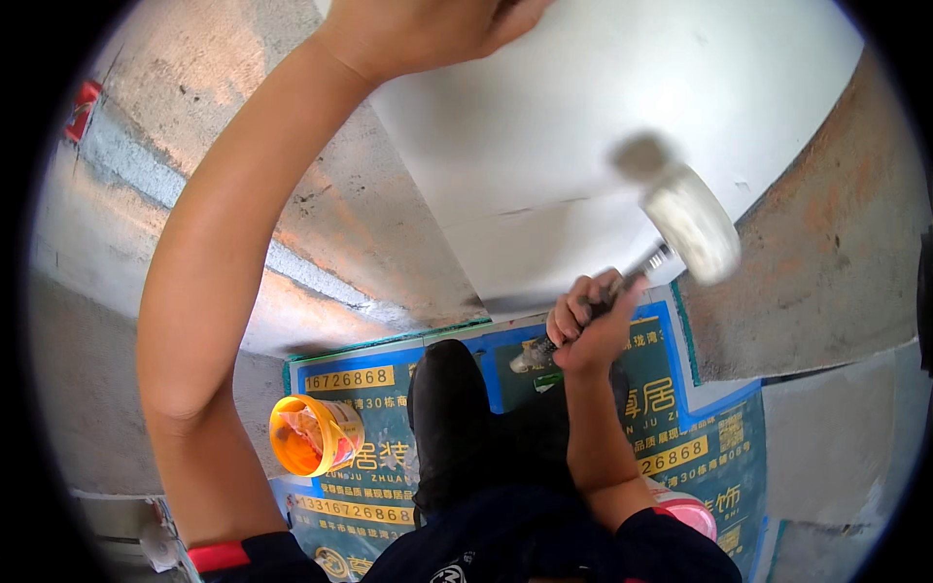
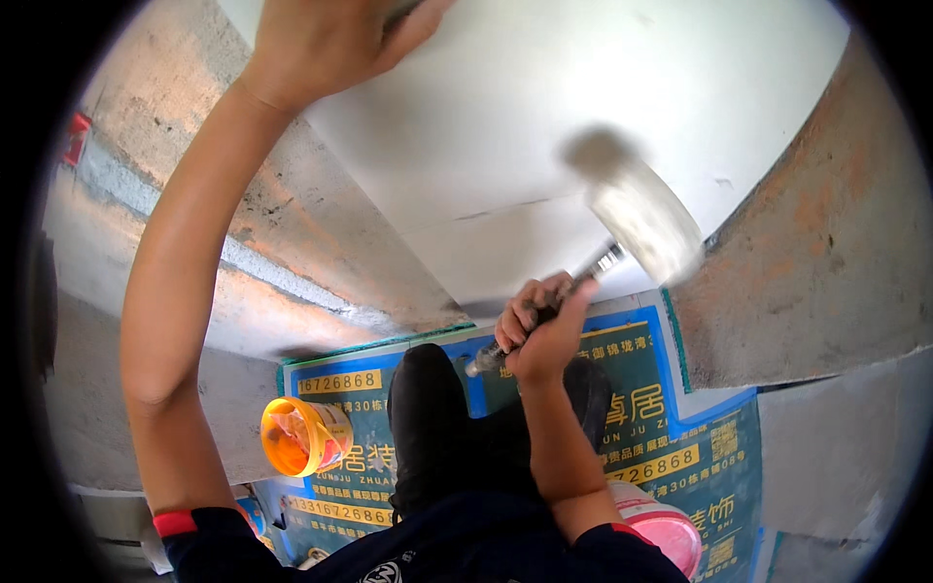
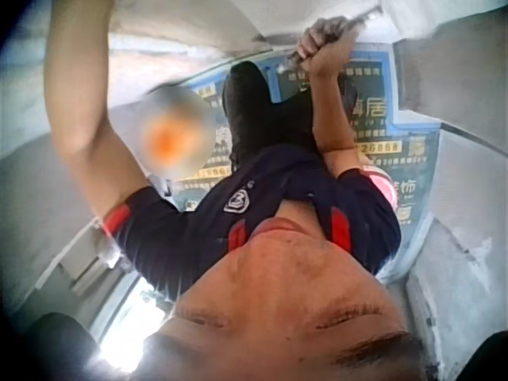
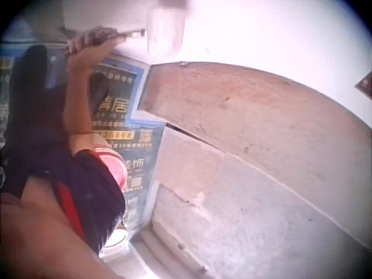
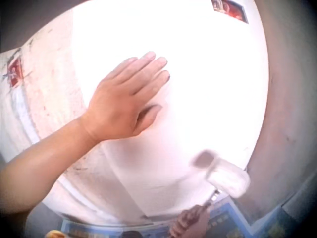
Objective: The person applies mortar to a large white tile, presses it against a concrete wall, and uses a rubber mallet and a grout float to secure and level it.
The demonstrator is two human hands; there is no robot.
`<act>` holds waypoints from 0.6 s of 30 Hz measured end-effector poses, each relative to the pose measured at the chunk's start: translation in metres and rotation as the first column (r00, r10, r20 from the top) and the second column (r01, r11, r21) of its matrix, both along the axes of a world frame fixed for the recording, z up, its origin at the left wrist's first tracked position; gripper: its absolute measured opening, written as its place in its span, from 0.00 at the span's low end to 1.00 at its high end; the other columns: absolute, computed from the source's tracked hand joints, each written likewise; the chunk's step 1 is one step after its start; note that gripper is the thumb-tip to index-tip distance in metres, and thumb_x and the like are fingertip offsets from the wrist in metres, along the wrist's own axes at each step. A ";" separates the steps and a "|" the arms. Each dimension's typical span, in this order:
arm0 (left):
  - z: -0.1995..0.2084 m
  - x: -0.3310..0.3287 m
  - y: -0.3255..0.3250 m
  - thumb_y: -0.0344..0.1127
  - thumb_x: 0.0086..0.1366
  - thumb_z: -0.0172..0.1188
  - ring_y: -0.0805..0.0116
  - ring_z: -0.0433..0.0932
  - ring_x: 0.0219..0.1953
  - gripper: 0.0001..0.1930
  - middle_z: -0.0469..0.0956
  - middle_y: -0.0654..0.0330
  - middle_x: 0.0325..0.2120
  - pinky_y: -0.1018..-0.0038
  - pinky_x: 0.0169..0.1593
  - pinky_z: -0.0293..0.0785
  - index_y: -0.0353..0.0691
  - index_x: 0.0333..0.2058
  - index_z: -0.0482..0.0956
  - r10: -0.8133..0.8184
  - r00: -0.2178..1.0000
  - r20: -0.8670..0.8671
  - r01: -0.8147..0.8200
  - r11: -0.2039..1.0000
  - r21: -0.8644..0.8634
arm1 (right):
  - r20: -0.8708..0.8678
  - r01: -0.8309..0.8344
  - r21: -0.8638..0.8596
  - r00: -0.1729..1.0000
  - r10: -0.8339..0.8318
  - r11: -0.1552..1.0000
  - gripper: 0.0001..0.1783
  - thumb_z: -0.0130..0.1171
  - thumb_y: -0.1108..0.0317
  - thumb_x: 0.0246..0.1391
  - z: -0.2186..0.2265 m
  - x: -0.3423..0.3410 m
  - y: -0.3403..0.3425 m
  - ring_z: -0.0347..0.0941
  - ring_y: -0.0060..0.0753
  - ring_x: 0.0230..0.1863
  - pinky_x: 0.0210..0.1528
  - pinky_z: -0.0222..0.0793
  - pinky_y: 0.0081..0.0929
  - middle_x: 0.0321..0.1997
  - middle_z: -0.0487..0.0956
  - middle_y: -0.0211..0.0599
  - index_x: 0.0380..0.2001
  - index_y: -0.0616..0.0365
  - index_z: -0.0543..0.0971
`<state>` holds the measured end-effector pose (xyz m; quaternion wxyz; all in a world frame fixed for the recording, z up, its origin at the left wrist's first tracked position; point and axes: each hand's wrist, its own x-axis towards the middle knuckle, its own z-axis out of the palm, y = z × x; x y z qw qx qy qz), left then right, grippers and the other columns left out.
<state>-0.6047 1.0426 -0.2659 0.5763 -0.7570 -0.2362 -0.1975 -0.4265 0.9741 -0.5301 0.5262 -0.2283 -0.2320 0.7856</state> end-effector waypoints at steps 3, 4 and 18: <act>0.001 0.004 -0.001 0.37 0.53 0.59 0.51 0.63 0.61 0.26 0.67 0.49 0.57 0.58 0.62 0.60 0.35 0.51 0.72 0.062 0.998 -0.019 -0.062 0.998 -0.014 | -0.052 0.064 -0.217 0.996 -0.077 0.974 0.32 0.34 0.29 0.57 -0.012 -0.019 0.003 0.48 0.23 0.09 0.10 0.45 0.25 0.13 0.57 0.26 0.22 0.48 0.60; -0.002 0.004 -0.001 0.37 0.53 0.59 0.51 0.63 0.61 0.26 0.67 0.49 0.57 0.58 0.62 0.60 0.35 0.51 0.72 0.061 0.998 -0.016 -0.061 0.998 -0.023 | -0.049 0.066 -0.225 0.996 -0.079 0.972 0.32 0.34 0.29 0.57 -0.014 -0.009 0.001 0.48 0.23 0.09 0.10 0.45 0.25 0.13 0.57 0.26 0.22 0.48 0.60; 0.003 -0.013 0.000 0.37 0.56 0.55 0.55 0.64 0.61 0.22 0.68 0.49 0.56 0.61 0.64 0.58 0.34 0.49 0.73 -0.020 0.995 -0.095 0.021 1.000 0.013 | -0.077 0.128 -0.005 0.989 -0.128 0.992 0.31 0.34 0.32 0.59 0.014 0.063 0.010 0.46 0.18 0.08 0.06 0.44 0.19 0.13 0.56 0.22 0.24 0.48 0.63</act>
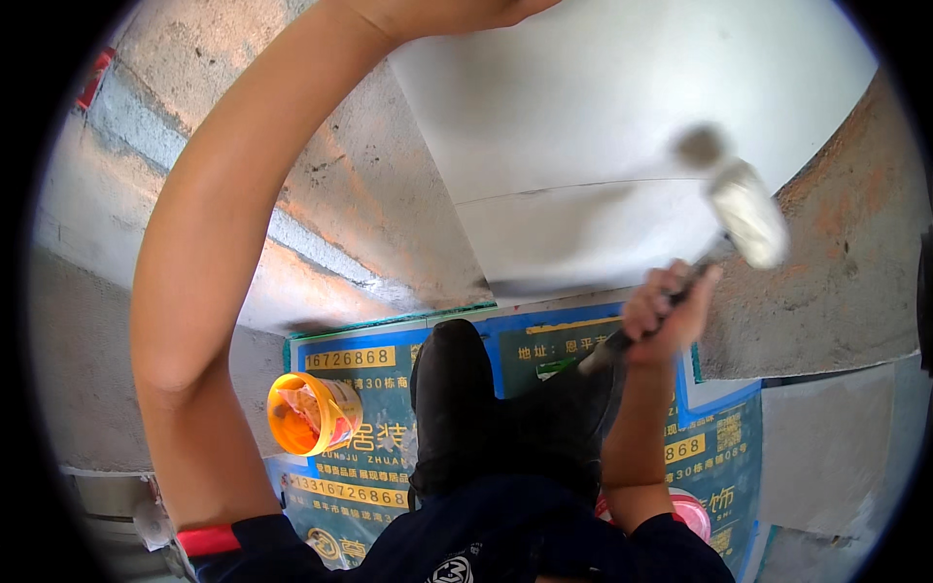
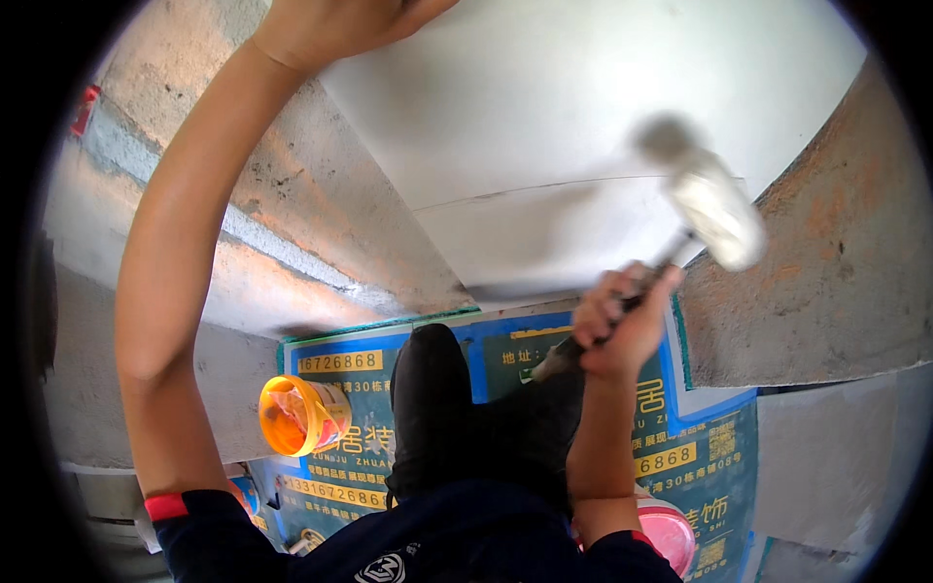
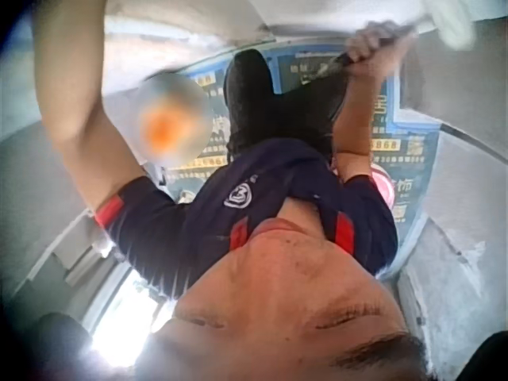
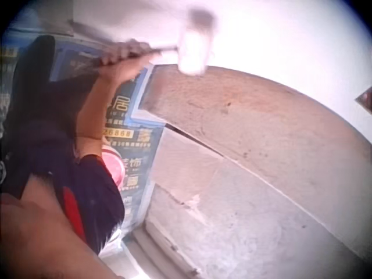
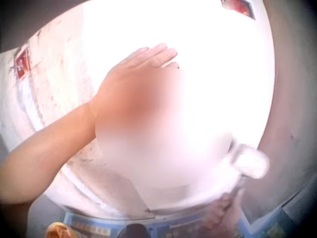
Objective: The person applies mortar to a large white tile, presses it against a concrete wall, and uses a rubber mallet and a grout float to secure and level it.
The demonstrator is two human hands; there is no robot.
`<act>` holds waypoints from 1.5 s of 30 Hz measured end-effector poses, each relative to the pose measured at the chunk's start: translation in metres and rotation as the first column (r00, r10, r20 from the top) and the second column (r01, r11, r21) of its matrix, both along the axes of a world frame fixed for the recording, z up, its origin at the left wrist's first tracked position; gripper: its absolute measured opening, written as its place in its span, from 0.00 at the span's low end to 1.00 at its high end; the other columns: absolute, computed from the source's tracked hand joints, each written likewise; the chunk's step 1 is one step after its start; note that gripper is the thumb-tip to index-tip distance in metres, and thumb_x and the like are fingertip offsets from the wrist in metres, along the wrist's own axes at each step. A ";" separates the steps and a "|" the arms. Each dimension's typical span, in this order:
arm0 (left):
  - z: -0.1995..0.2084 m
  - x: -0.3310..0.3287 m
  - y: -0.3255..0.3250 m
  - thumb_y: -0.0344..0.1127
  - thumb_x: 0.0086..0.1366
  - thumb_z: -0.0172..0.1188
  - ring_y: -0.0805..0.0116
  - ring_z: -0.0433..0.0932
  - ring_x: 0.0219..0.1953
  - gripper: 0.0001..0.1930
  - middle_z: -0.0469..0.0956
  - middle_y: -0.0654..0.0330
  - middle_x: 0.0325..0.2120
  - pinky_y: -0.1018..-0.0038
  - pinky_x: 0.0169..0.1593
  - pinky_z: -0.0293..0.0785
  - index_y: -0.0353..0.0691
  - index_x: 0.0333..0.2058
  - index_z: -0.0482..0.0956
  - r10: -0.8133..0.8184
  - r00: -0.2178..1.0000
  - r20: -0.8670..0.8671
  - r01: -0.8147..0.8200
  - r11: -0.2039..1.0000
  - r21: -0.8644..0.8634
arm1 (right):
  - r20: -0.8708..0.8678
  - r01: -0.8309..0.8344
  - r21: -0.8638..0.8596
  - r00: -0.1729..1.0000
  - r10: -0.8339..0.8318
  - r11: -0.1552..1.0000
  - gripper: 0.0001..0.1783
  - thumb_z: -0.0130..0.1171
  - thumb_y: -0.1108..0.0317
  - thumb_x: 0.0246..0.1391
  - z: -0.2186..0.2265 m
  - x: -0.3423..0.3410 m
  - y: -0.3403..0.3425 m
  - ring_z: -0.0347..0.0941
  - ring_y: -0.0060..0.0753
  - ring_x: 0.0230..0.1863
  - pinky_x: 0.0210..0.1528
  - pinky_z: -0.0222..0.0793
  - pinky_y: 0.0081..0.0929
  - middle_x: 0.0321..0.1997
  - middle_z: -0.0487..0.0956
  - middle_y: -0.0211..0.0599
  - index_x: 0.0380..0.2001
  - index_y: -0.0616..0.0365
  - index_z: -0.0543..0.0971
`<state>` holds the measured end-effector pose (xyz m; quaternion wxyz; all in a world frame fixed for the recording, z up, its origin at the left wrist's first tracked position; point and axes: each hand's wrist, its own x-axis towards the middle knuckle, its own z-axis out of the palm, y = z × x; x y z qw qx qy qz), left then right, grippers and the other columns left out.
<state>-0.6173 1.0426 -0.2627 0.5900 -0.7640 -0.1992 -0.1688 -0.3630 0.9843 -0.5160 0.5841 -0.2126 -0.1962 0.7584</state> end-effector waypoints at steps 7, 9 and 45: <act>0.001 0.004 -0.002 0.36 0.56 0.55 0.54 0.64 0.61 0.22 0.68 0.50 0.56 0.61 0.64 0.57 0.34 0.49 0.72 -0.002 1.000 -0.001 0.002 0.999 -0.047 | 0.084 -0.089 -0.077 0.992 0.095 0.993 0.30 0.34 0.33 0.60 0.009 -0.017 0.025 0.43 0.16 0.09 0.09 0.39 0.19 0.13 0.53 0.22 0.22 0.48 0.60; 0.004 0.007 -0.006 0.37 0.58 0.55 0.56 0.63 0.62 0.21 0.67 0.51 0.57 0.62 0.65 0.56 0.35 0.49 0.72 -0.057 0.997 0.058 0.067 0.981 -0.185 | 0.092 -0.119 -0.025 0.988 0.121 0.993 0.30 0.34 0.33 0.60 0.007 -0.006 0.025 0.43 0.16 0.09 0.09 0.39 0.18 0.13 0.53 0.23 0.22 0.48 0.60; 0.012 0.015 -0.022 0.37 0.67 0.46 0.53 0.54 0.67 0.24 0.60 0.50 0.63 0.52 0.67 0.48 0.36 0.60 0.62 0.413 0.905 0.098 -0.321 0.818 -0.477 | 0.088 0.501 -0.439 0.850 -0.519 0.746 0.32 0.34 0.33 0.60 0.067 0.044 0.112 0.52 0.23 0.09 0.11 0.51 0.26 0.14 0.59 0.28 0.22 0.52 0.59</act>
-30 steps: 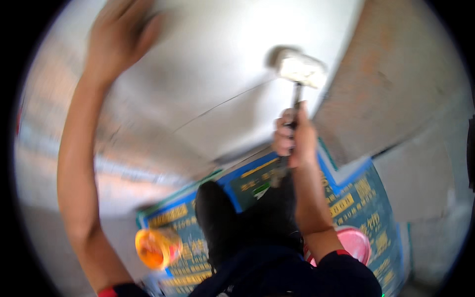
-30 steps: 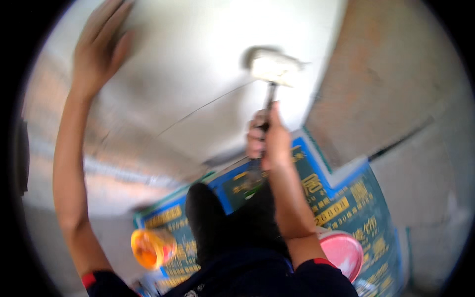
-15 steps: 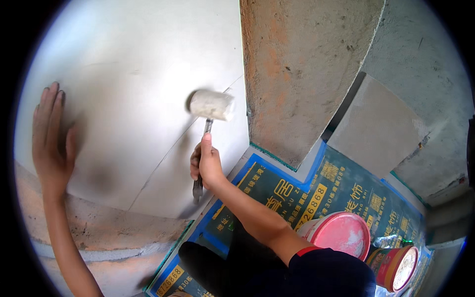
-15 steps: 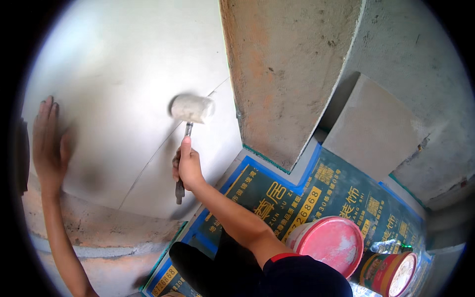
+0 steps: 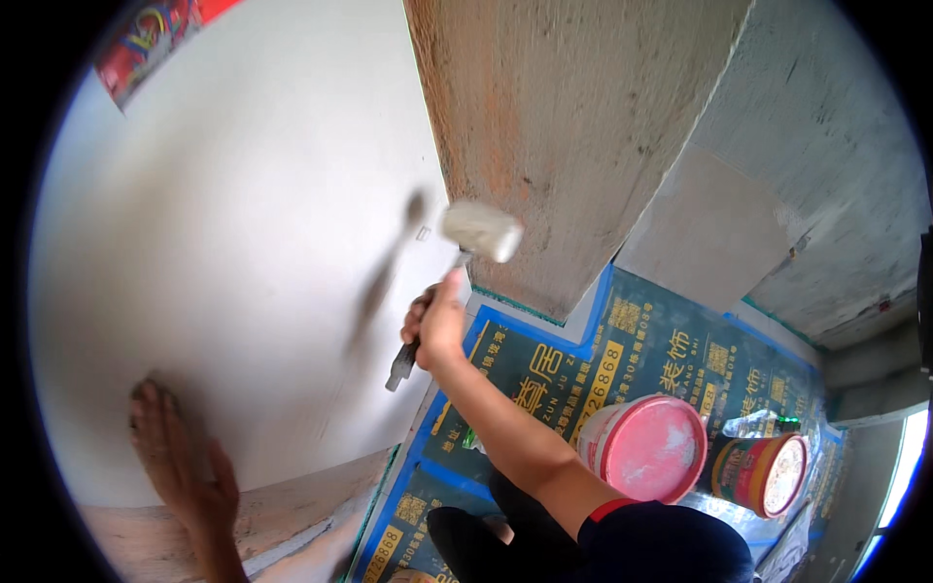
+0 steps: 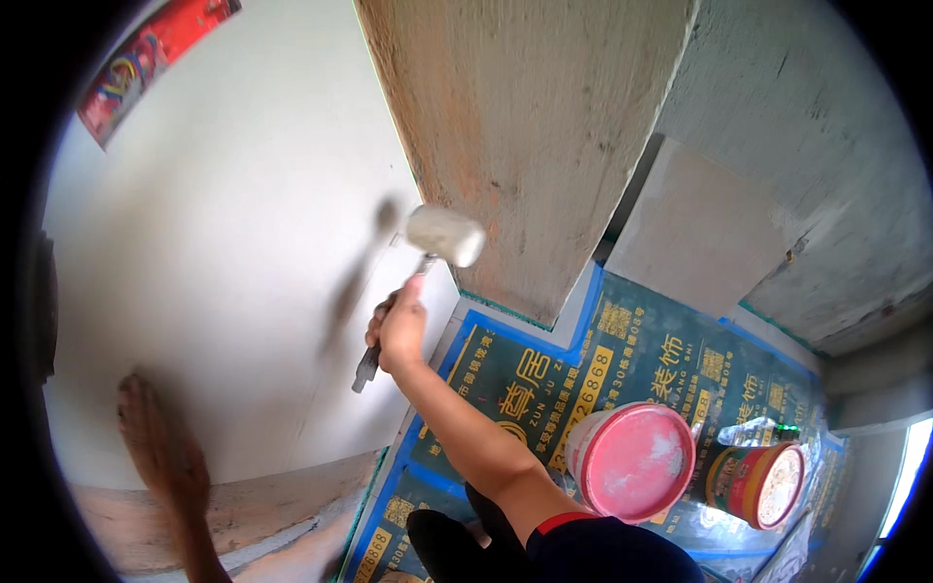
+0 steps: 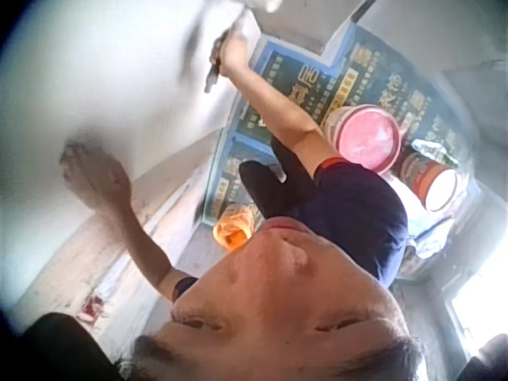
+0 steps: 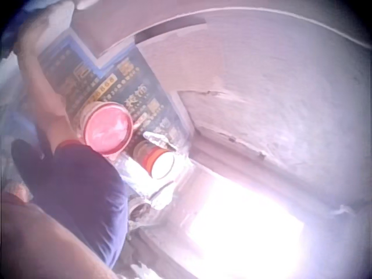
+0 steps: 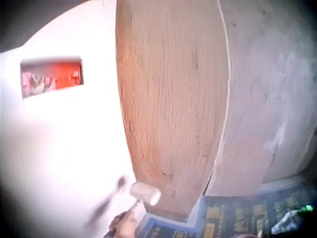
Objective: The person applies mortar to a large white tile, presses it against a concrete wall, and uses a rubber mallet and a grout float to secure and level it.
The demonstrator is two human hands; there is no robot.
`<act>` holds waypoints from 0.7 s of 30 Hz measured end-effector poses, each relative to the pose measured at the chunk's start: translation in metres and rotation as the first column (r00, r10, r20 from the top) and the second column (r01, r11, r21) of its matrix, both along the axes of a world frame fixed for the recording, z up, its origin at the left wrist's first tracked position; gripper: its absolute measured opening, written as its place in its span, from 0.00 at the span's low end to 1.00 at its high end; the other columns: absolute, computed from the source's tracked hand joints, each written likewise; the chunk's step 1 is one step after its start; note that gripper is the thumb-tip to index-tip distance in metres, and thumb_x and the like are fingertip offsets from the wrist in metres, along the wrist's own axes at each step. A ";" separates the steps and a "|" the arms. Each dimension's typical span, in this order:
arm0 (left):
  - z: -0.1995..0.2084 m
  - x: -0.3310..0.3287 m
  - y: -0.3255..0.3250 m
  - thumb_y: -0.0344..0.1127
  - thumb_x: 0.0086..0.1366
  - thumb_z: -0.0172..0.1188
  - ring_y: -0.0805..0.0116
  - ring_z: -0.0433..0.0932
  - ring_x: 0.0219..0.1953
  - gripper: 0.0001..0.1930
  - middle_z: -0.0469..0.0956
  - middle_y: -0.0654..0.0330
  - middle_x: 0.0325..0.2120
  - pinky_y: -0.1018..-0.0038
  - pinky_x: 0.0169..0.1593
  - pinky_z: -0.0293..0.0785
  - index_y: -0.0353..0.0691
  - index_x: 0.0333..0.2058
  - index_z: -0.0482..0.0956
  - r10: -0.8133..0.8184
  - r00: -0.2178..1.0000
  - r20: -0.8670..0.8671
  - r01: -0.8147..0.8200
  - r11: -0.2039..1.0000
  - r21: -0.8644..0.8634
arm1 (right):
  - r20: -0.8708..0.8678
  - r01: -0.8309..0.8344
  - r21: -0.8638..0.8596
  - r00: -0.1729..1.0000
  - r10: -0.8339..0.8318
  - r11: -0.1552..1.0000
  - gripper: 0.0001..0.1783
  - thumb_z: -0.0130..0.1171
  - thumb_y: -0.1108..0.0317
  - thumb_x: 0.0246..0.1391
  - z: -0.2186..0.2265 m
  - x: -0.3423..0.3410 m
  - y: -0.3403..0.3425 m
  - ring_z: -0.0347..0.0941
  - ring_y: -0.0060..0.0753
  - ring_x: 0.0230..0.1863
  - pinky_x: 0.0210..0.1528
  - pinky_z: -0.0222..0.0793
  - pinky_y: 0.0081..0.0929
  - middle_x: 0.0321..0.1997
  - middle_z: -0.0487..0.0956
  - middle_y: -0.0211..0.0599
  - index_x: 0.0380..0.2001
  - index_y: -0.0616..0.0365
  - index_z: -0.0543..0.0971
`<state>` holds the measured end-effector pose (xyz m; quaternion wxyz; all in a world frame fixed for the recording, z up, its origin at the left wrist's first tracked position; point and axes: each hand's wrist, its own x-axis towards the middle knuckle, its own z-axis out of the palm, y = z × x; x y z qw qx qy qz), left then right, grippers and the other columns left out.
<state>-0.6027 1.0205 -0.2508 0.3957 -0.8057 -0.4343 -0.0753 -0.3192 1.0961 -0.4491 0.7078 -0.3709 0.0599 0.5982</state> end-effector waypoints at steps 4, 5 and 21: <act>0.028 0.006 -0.020 0.40 0.68 0.44 0.46 0.58 0.64 0.24 0.62 0.45 0.61 0.48 0.64 0.52 0.34 0.59 0.62 -0.071 0.996 0.058 0.081 0.976 -0.203 | -0.132 -0.080 -0.103 0.989 0.066 0.991 0.31 0.34 0.33 0.60 0.005 0.013 0.002 0.51 0.23 0.11 0.12 0.50 0.25 0.15 0.59 0.27 0.22 0.50 0.59; 0.040 0.008 -0.027 0.41 0.68 0.44 0.44 0.60 0.63 0.24 0.62 0.44 0.60 0.47 0.63 0.54 0.34 0.59 0.62 -0.080 0.991 0.111 0.107 0.958 -0.267 | -0.147 -0.020 -0.148 0.989 -0.002 0.989 0.31 0.34 0.33 0.60 0.014 0.010 -0.006 0.51 0.24 0.11 0.12 0.50 0.25 0.15 0.59 0.27 0.22 0.50 0.59; 0.356 0.133 0.052 0.44 0.63 0.55 0.52 0.53 0.67 0.32 0.57 0.50 0.64 0.55 0.67 0.49 0.36 0.62 0.58 -0.231 0.973 0.028 0.217 0.944 0.248 | -0.105 -0.161 -0.281 0.985 0.136 0.946 0.29 0.36 0.35 0.61 0.155 -0.007 -0.035 0.51 0.23 0.10 0.12 0.51 0.25 0.13 0.58 0.26 0.23 0.50 0.60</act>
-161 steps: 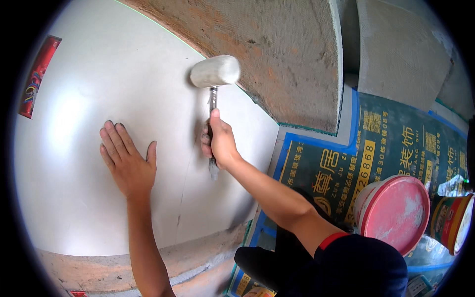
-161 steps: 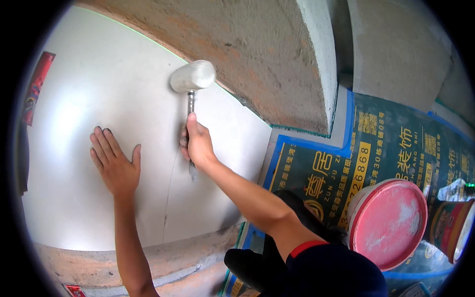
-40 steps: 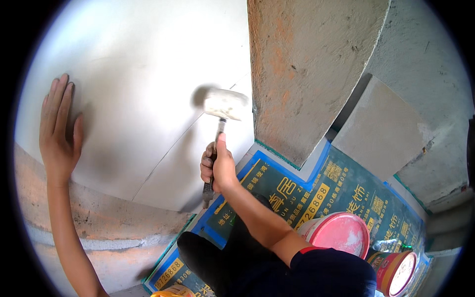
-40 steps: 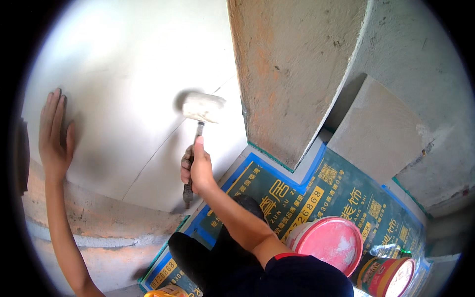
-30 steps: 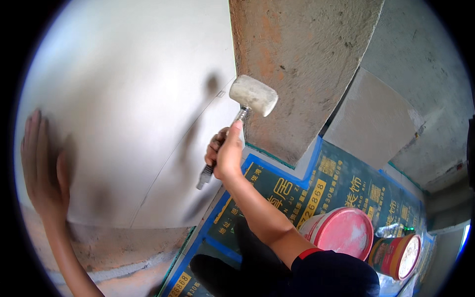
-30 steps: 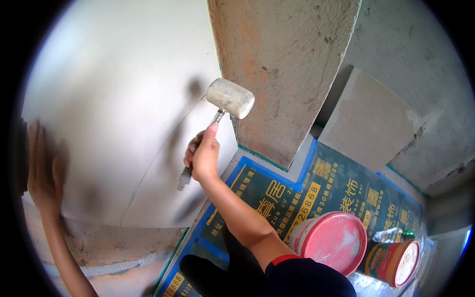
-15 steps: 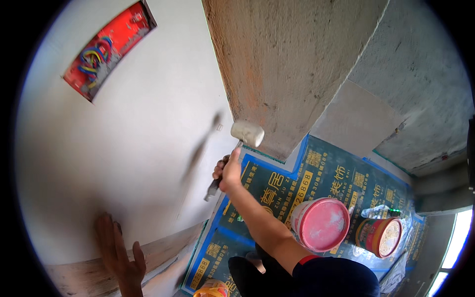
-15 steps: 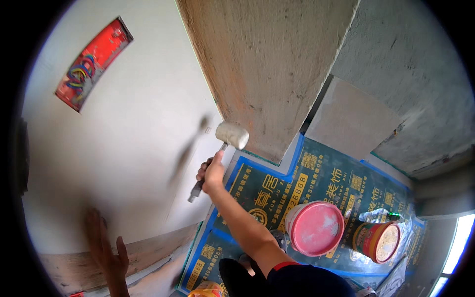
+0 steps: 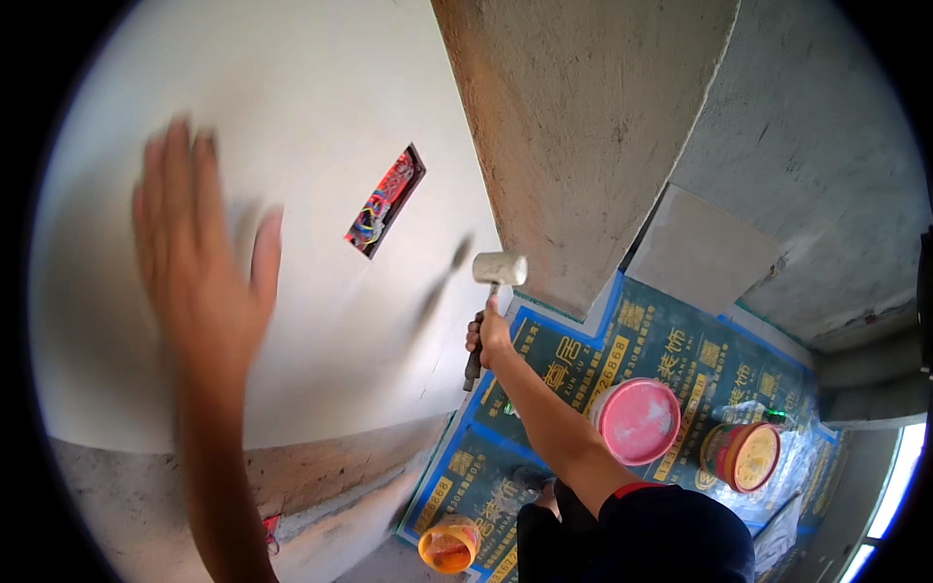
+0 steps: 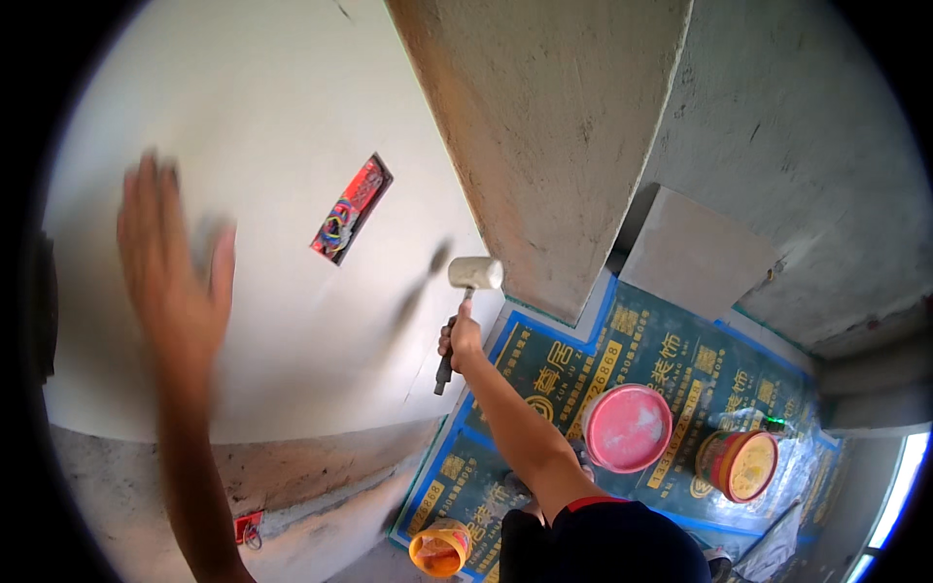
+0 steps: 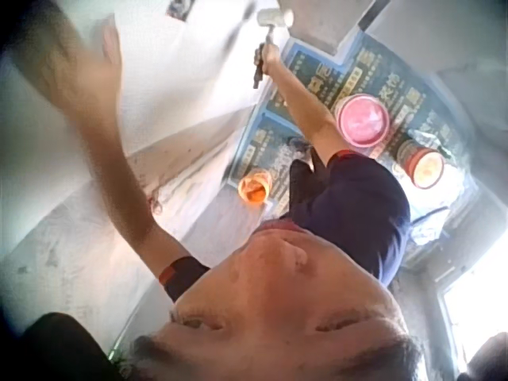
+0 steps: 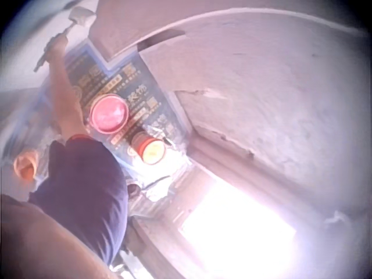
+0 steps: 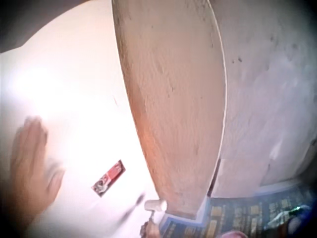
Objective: The person applies mortar to a large white tile, presses it against a concrete wall, and uses a rubber mallet and a grout float to secure and level it.
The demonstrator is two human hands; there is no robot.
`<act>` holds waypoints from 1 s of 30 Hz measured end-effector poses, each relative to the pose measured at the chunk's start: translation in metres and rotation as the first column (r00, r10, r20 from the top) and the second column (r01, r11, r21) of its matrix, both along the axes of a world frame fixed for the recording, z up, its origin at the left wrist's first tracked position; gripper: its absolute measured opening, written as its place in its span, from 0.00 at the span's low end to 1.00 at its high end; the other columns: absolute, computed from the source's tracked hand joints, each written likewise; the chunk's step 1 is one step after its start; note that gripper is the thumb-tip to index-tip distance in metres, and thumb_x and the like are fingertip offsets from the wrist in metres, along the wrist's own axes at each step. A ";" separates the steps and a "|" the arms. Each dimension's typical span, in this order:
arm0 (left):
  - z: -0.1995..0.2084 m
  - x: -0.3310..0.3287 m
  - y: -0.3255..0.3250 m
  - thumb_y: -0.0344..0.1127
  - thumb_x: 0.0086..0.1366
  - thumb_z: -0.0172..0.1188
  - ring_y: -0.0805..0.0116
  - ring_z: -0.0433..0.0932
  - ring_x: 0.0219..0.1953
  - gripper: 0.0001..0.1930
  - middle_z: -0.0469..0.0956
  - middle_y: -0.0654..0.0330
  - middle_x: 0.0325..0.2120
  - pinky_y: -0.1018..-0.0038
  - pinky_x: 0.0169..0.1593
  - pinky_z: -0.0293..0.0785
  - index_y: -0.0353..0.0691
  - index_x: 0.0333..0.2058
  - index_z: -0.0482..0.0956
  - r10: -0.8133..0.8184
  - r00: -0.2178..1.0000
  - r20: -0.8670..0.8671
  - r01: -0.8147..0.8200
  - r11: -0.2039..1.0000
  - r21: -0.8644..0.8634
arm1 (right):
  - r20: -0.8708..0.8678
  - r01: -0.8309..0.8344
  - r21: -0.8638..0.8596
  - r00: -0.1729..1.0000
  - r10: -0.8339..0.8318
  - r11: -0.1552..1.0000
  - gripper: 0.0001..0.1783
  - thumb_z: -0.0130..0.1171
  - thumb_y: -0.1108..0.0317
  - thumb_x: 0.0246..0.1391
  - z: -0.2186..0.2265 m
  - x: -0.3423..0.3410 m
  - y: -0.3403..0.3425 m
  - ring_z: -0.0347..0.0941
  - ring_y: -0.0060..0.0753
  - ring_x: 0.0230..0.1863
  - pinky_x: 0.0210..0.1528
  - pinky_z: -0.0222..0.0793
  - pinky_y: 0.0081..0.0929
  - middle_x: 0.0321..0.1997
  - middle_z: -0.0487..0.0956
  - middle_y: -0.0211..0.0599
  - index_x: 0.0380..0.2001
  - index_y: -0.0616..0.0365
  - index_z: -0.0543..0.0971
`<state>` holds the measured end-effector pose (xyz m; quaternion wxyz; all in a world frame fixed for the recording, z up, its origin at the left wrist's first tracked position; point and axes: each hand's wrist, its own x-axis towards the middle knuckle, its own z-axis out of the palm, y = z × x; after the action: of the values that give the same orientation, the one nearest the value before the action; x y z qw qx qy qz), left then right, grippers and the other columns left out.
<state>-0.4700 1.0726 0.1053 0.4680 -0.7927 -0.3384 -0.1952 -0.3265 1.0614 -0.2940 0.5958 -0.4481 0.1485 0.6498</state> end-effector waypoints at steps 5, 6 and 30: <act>0.036 0.012 0.049 0.49 0.65 0.52 0.58 0.50 0.68 0.34 0.53 0.53 0.66 0.61 0.68 0.47 0.36 0.63 0.56 0.200 0.978 -0.062 -0.187 0.966 0.177 | -0.029 0.261 0.173 0.965 -0.260 0.950 0.30 0.36 0.34 0.60 0.095 -0.014 -0.006 0.50 0.22 0.09 0.11 0.49 0.23 0.12 0.57 0.26 0.21 0.49 0.60; 0.037 0.021 0.045 0.51 0.66 0.51 0.59 0.49 0.69 0.34 0.51 0.54 0.66 0.62 0.68 0.48 0.36 0.64 0.55 0.294 0.953 -0.068 -0.278 0.944 0.180 | -0.039 0.286 0.183 0.958 -0.284 0.941 0.30 0.36 0.35 0.61 0.107 -0.016 0.007 0.51 0.23 0.08 0.10 0.48 0.23 0.11 0.57 0.26 0.18 0.48 0.59; 0.035 0.020 0.048 0.53 0.64 0.50 0.46 0.42 0.69 0.41 0.43 0.42 0.67 0.55 0.68 0.44 0.25 0.63 0.46 0.362 0.929 -0.075 -0.354 0.930 0.093 | 0.307 -0.203 0.472 0.950 0.056 0.858 0.31 0.39 0.34 0.60 0.170 0.062 0.033 0.48 0.17 0.07 0.08 0.44 0.21 0.11 0.56 0.23 0.17 0.49 0.59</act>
<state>-0.4500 1.1208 0.1398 0.5412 -0.7068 -0.4479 -0.0834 -0.2649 1.0940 -0.1237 0.6605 -0.3763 -0.1415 0.6342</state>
